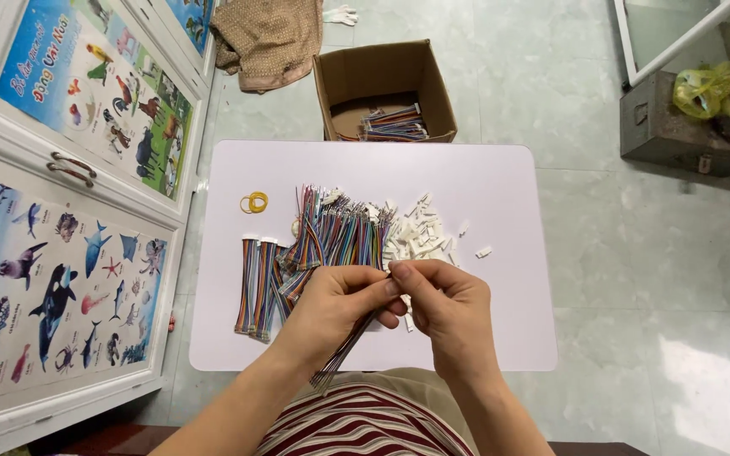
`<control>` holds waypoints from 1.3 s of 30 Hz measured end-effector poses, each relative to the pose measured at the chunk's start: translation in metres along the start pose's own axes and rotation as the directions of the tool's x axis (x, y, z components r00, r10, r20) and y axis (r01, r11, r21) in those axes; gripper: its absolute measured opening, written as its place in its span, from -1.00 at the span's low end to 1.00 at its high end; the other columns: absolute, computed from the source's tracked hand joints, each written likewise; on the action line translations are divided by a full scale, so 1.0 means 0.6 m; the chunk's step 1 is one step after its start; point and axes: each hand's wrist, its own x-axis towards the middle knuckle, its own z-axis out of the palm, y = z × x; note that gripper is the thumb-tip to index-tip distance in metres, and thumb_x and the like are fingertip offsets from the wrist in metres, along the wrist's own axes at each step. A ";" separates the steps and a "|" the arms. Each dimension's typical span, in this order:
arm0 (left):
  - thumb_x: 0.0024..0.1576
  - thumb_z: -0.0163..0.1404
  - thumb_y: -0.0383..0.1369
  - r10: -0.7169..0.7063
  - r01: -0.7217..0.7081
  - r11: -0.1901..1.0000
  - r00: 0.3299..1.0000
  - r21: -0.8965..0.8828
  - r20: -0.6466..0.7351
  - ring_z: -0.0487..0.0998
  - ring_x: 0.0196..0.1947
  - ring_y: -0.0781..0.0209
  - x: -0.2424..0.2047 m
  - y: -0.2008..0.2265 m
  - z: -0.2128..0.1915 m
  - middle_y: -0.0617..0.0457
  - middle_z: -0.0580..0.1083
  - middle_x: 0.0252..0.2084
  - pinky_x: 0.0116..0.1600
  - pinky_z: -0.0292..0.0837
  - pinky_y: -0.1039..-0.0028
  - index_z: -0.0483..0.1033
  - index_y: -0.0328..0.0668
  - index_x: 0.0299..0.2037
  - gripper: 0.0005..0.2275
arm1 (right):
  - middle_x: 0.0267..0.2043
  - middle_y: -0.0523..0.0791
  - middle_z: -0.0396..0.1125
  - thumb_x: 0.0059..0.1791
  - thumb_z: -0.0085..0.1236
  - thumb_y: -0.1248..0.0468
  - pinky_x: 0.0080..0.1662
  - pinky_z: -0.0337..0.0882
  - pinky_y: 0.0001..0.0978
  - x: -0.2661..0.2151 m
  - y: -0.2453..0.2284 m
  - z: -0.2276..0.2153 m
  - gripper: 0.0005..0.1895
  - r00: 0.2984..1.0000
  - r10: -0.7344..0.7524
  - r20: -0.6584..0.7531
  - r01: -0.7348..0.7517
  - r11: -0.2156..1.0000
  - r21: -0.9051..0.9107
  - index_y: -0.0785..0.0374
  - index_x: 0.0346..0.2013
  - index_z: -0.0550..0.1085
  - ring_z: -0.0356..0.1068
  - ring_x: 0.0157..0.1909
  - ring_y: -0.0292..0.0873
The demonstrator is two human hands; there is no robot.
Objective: The person is manually attaching white plastic connectors to the ends of multi-colored ribbon cables.
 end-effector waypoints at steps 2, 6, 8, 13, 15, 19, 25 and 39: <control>0.21 0.08 -0.38 -0.020 0.020 1.000 0.999 -0.014 -0.026 0.61 -0.41 0.34 0.003 -0.010 -0.007 -0.02 0.62 -0.35 -0.24 0.56 0.54 0.65 -0.43 -0.17 -0.80 | -0.58 -0.17 0.28 0.00 0.23 0.22 -0.56 0.02 -0.51 0.009 0.032 -0.012 -0.71 0.998 0.060 -0.005 -0.060 0.994 0.086 0.46 -0.19 0.61 0.05 -0.62 -0.39; 0.20 0.09 -0.38 -0.040 0.038 0.999 0.995 -0.031 -0.092 0.63 -0.40 0.31 0.004 -0.019 -0.033 -0.03 0.63 -0.35 -0.23 0.59 0.52 0.65 -0.44 -0.18 -0.80 | -0.35 -0.10 0.33 0.02 0.02 0.25 -0.41 0.25 -0.46 0.016 0.047 -0.022 -0.65 0.943 0.330 -0.042 -0.282 0.860 0.425 0.44 0.01 0.48 0.23 -0.44 -0.32; 0.19 0.09 -0.38 -0.032 0.029 0.999 0.996 -0.031 -0.079 0.64 -0.39 0.31 0.001 -0.019 -0.044 -0.04 0.64 -0.33 -0.21 0.60 0.52 0.66 -0.45 -0.16 -0.79 | -0.25 -0.07 0.38 -0.03 -0.02 0.33 -0.35 0.31 -0.46 0.018 0.058 -0.035 -0.62 0.920 0.391 -0.029 -0.339 0.830 0.443 0.44 0.05 0.45 0.28 -0.37 -0.30; 0.18 0.09 -0.37 -0.082 0.082 0.997 0.997 0.006 0.006 0.65 -0.39 0.29 -0.009 -0.030 -0.046 -0.07 0.65 -0.31 -0.22 0.61 0.51 0.66 -0.45 -0.14 -0.78 | -0.08 -0.02 0.45 -0.11 0.04 0.47 -0.22 0.41 -0.48 0.017 0.081 -0.064 -0.56 0.913 0.405 0.053 -0.394 0.837 0.381 0.42 0.09 0.42 0.35 -0.26 -0.28; 0.17 0.12 -0.37 -0.146 0.142 0.989 0.986 0.049 0.082 0.65 -0.43 0.25 -0.014 -0.033 -0.040 -0.11 0.65 -0.34 -0.27 0.59 0.49 0.66 -0.45 -0.14 -0.78 | -0.10 -0.01 0.46 -0.09 0.09 0.42 -0.18 0.45 -0.46 0.014 0.078 -0.069 -0.62 0.915 0.389 0.108 -0.400 0.834 0.380 0.41 0.04 0.44 0.40 -0.23 -0.26; 0.17 0.13 -0.37 -0.154 0.148 0.987 0.979 0.055 0.132 0.64 -0.44 0.25 -0.018 -0.027 -0.034 -0.13 0.64 -0.35 -0.28 0.58 0.50 0.66 -0.46 -0.14 -0.77 | -0.20 -0.02 0.45 -0.06 0.12 0.38 -0.20 0.46 -0.44 0.002 0.084 -0.081 -0.69 0.896 0.404 0.186 -0.444 0.821 0.358 0.42 -0.03 0.47 0.42 -0.27 -0.24; 0.17 0.14 -0.38 -0.194 0.189 0.981 0.965 0.044 0.174 0.64 -0.47 0.25 -0.023 -0.028 -0.041 -0.16 0.64 -0.37 -0.31 0.59 0.50 0.66 -0.48 -0.15 -0.77 | -0.36 -0.12 0.43 -0.07 0.19 0.36 -0.32 0.38 -0.43 -0.007 0.081 -0.075 -0.76 0.851 0.455 0.262 -0.510 0.833 0.213 0.38 -0.13 0.49 0.39 -0.34 -0.27; 0.14 0.15 -0.41 -0.373 0.306 0.915 0.889 0.263 0.265 0.67 -0.44 0.26 -0.015 -0.002 -0.040 -0.13 0.64 -0.37 -0.28 0.60 0.54 0.68 -0.46 -0.21 -0.81 | -0.37 -0.08 0.47 -0.07 0.25 0.32 -0.30 0.48 -0.44 0.010 0.075 -0.112 -0.76 0.752 0.539 0.379 -0.589 0.808 0.019 0.40 -0.16 0.56 0.42 -0.42 -0.26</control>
